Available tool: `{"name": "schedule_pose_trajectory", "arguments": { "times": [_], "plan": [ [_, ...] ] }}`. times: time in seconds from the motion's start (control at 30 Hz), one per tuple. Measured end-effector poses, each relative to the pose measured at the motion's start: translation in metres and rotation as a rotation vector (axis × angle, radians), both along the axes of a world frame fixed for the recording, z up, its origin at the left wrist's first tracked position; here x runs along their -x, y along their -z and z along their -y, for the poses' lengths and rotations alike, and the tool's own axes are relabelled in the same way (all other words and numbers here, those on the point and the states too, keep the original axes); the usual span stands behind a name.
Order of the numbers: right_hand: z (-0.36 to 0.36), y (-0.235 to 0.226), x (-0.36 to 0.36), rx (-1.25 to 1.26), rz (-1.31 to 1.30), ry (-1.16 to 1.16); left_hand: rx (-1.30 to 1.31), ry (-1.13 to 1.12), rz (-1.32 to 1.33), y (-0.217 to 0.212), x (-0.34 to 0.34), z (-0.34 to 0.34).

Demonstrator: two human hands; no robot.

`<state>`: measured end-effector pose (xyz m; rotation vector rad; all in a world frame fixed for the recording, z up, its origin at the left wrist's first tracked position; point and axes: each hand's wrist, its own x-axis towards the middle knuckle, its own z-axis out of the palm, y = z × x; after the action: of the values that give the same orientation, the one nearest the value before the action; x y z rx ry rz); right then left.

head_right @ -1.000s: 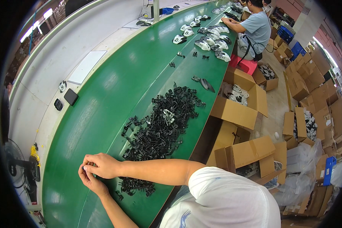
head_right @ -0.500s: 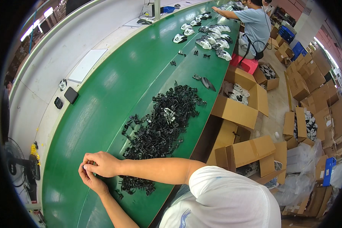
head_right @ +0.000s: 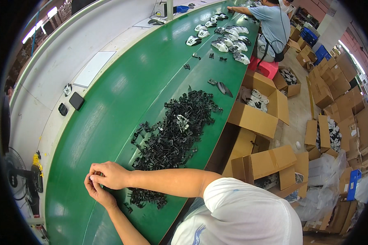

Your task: The person installs small plastic components into mouse shell casings by hand and places the assembled casings into a cardboard box. The person then scoops more components from a box onto the conveyor table and continues assembling parts into mouse shells.

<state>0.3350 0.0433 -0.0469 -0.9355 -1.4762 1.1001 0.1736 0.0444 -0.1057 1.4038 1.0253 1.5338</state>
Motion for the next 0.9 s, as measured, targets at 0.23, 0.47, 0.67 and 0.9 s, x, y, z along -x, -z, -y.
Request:
{"name": "schedule_pose_trajectory", "arguments": {
  "times": [0.23, 0.47, 0.67, 0.9],
  "plan": [
    [0.0002, 0.0016, 0.0013, -0.009, -0.029, -0.004, 0.012, 0.008, 0.051, -0.0016, -0.0038, 0.0006],
    [0.0008, 0.0003, 0.0016, 0.016, -0.048, -0.017, 0.006, 0.012, 0.03, 0.0008, -0.0001, -0.0002],
    [0.001, 0.0003, 0.0015, 0.004, -0.039, -0.009, 0.012, 0.013, 0.036, 0.003, 0.0011, -0.0012],
    [0.0006, 0.0002, 0.0013, 0.008, -0.028, -0.01, 0.001, 0.007, 0.027, 0.0048, 0.002, -0.0016]
  ]
}}
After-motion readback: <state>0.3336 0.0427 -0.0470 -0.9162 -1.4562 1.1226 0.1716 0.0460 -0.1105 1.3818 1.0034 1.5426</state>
